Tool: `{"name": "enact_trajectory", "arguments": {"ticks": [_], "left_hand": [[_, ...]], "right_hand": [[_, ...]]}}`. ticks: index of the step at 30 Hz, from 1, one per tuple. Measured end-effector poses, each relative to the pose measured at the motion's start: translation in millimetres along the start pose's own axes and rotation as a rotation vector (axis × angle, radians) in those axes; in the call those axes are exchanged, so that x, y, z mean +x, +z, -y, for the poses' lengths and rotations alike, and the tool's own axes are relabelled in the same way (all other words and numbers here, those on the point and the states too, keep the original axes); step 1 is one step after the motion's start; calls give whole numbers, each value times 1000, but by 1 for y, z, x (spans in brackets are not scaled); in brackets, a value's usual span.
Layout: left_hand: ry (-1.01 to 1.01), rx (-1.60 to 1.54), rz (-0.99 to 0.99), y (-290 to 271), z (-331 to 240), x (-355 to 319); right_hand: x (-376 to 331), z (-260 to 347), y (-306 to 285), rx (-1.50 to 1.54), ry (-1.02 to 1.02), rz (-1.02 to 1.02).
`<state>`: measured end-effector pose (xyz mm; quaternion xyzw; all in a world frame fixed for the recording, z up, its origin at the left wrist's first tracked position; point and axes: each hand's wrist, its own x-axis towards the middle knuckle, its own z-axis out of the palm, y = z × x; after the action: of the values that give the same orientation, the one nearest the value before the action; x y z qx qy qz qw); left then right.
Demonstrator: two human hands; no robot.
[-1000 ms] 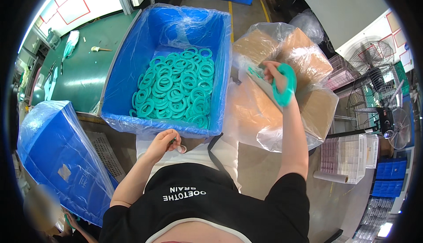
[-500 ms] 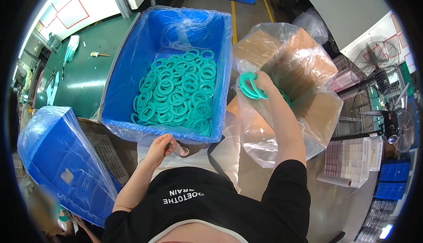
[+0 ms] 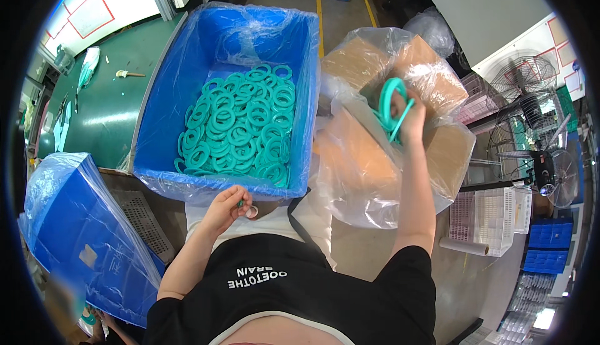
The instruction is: Sort and inspect green plastic rings from a large blue bin into smaller batches.
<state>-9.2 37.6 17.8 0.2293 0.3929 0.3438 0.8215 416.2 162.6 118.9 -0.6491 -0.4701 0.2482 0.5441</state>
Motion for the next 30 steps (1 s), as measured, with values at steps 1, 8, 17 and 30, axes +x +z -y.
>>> {"name": "enact_trajectory", "arguments": {"ticks": [1, 8, 17, 30], "left_hand": [[3, -10, 65, 6, -2, 1], [354, 259, -48, 42, -22, -11], [490, 710, -271, -11, -15, -26], [214, 581, 49, 0, -30, -30]], "right_hand": [[-21, 12, 19, -51, -34, 3], [-191, 38, 142, 28, 407, 1045], [-237, 2, 154, 412, 521, 865], [-234, 24, 141, 67, 384, 946]]}}
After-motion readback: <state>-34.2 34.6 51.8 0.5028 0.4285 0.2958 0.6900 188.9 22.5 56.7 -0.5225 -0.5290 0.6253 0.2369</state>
